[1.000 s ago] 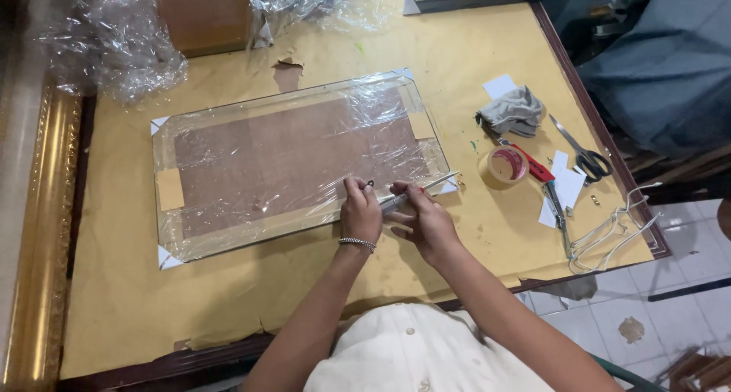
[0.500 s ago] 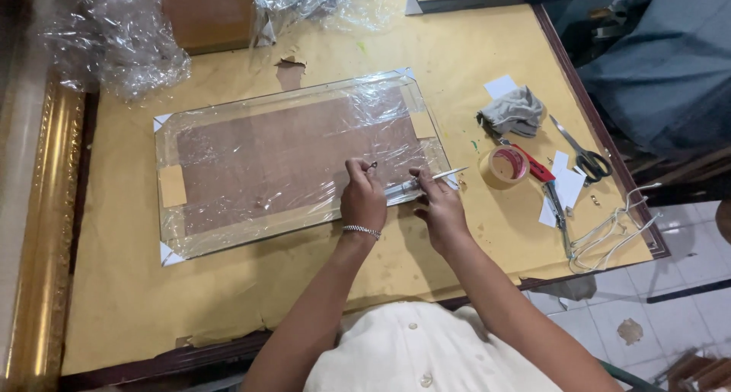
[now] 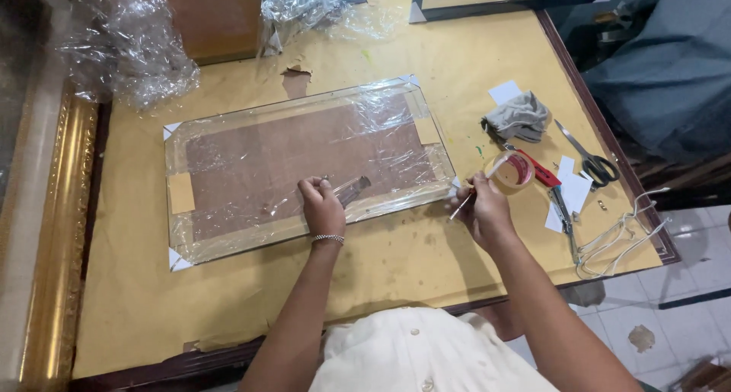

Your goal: The person prepares a frame for artwork by applying tape to a glass pane, using a screwdriver to tighten components, and attaching a wire for hanging. They handle a glass pane, tape, a screwdriver, and wire to assemble the frame.

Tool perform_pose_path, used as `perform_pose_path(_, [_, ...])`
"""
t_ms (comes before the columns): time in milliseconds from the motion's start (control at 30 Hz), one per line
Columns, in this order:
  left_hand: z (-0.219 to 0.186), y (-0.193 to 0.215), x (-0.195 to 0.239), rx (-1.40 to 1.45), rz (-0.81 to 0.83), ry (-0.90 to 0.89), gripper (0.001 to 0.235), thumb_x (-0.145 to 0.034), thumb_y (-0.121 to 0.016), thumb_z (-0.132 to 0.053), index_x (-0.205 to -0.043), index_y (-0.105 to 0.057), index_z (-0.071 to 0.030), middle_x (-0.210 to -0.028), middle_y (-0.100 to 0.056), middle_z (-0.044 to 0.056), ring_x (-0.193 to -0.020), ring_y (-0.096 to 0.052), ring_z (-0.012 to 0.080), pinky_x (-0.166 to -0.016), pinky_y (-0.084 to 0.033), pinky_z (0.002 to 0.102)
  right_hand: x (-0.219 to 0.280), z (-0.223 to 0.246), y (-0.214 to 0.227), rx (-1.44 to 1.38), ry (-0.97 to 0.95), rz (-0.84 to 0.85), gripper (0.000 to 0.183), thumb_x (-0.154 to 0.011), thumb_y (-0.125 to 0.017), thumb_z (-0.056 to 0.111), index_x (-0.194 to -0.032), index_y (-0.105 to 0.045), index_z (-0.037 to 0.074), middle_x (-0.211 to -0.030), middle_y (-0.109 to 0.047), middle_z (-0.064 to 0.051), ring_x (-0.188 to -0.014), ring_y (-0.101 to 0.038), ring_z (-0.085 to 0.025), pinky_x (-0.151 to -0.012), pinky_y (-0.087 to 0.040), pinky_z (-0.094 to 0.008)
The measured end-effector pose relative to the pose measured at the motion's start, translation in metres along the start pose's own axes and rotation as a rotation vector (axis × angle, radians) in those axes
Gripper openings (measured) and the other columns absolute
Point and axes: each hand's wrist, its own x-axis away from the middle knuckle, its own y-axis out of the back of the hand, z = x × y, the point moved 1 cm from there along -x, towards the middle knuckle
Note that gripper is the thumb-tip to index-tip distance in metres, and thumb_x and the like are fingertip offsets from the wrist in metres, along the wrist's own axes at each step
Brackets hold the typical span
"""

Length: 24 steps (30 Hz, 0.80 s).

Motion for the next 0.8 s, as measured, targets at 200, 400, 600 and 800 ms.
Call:
perform_pose_path(200, [-0.037, 0.010, 0.029, 0.123, 0.148, 0.012, 0.010, -0.087, -0.040, -0.025, -0.094, -0.042, -0.018, -0.085, -0.062, 0.011, -0.082, -0.062, 0.0285, -0.072, -0.048, 0.039, 0.063, 0.056, -0.020, 0.698, 0.055, 0.360, 0.021, -0.083, -0.046, 0.021, -0.100, -0.051, 0.009, -0.065, -0.042, -0.001, -0.054, -0.039, -0.010, -0.041, -0.030, -0.020])
perform_pose_path(400, [-0.031, 0.009, 0.023, 0.098, 0.205, -0.041, 0.010, -0.088, -0.041, -0.024, -0.095, -0.042, -0.017, -0.088, -0.062, 0.012, -0.088, -0.060, 0.0309, -0.075, -0.046, 0.041, 0.071, 0.069, -0.022, 1.477, 0.484, 0.418, 0.030, -0.085, -0.046, 0.031, -0.113, -0.056, 0.037, -0.106, -0.062, 0.001, -0.103, -0.055, -0.024, -0.087, -0.040, -0.039])
perform_pose_path(600, [-0.041, 0.015, 0.027, 0.023, 0.298, -0.072, 0.009, -0.089, -0.038, -0.025, -0.095, -0.040, -0.019, -0.083, -0.063, 0.009, -0.079, -0.062, 0.0256, -0.074, -0.046, 0.040, 0.077, 0.076, -0.033, 1.577, 0.535, 0.414, 0.032, -0.086, -0.045, 0.032, -0.115, -0.055, 0.037, -0.099, -0.061, 0.002, -0.100, -0.055, -0.021, -0.080, -0.042, -0.038])
perform_pose_path(800, [-0.045, 0.024, 0.027, -0.082, 0.392, -0.117, 0.011, -0.088, -0.039, -0.026, -0.096, -0.040, -0.019, -0.085, -0.064, 0.014, -0.089, -0.060, 0.0327, -0.078, -0.045, 0.043, 0.094, 0.091, -0.042, 1.795, 0.691, 0.421, 0.034, -0.086, -0.042, 0.028, -0.115, -0.054, 0.040, -0.099, -0.059, 0.006, -0.097, -0.051, -0.017, -0.081, -0.037, -0.036])
